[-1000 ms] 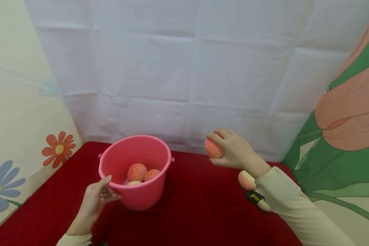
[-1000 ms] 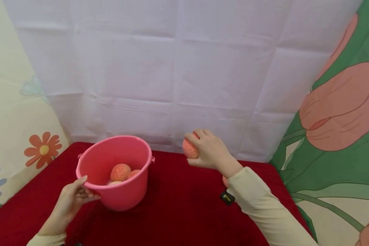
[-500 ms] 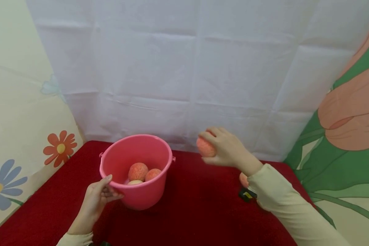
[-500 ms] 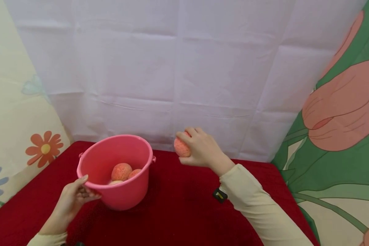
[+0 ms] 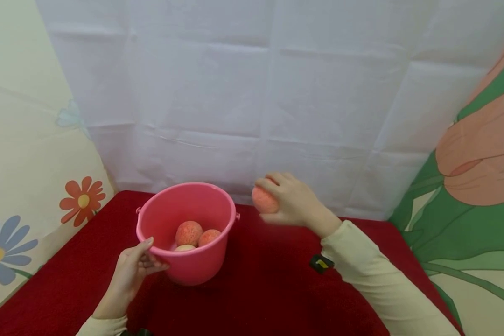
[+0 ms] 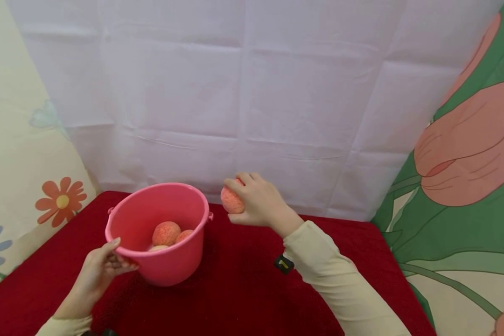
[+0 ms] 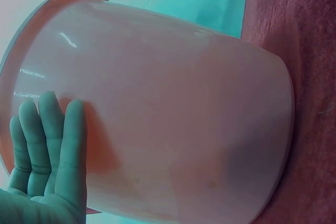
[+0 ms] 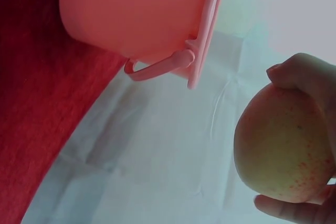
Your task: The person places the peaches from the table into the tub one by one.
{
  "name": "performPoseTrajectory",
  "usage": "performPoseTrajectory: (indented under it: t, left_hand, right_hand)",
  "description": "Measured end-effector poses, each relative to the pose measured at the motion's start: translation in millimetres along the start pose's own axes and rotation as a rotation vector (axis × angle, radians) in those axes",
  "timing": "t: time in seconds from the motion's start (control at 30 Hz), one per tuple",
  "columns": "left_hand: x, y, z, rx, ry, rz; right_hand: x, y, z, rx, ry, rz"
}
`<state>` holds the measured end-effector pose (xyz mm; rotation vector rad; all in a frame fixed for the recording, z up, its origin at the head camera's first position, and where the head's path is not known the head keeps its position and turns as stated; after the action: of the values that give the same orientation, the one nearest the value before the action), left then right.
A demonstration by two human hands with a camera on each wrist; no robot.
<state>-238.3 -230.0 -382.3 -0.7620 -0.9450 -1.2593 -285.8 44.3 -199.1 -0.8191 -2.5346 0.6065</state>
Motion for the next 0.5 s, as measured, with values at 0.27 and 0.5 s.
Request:
performPoseTrajectory:
  t: [0.27, 0.5]
  left_hand:
    - [0.0, 0.1, 0.1, 0.001, 0.008, -0.005]
    - [-0.3, -0.3, -1.1, 0.022, -0.018, -0.011]
  right_hand:
    - [-4, -12, 7.2, -0.035, -0.035, 0.027]
    - [-10, -22, 8.3, -0.015, -0.076, 0.024]
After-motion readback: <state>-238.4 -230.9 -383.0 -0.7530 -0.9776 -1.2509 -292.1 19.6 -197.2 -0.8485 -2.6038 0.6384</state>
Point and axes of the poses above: each hand's wrist, its own y-axis away from the middle knuckle, its own z-axis out of the palm, x = y × z, the point moved 10 cm from there along -y, towards the middle knuckle, and after that the axes turned 9 degrees about y, right-handed, at the moved point
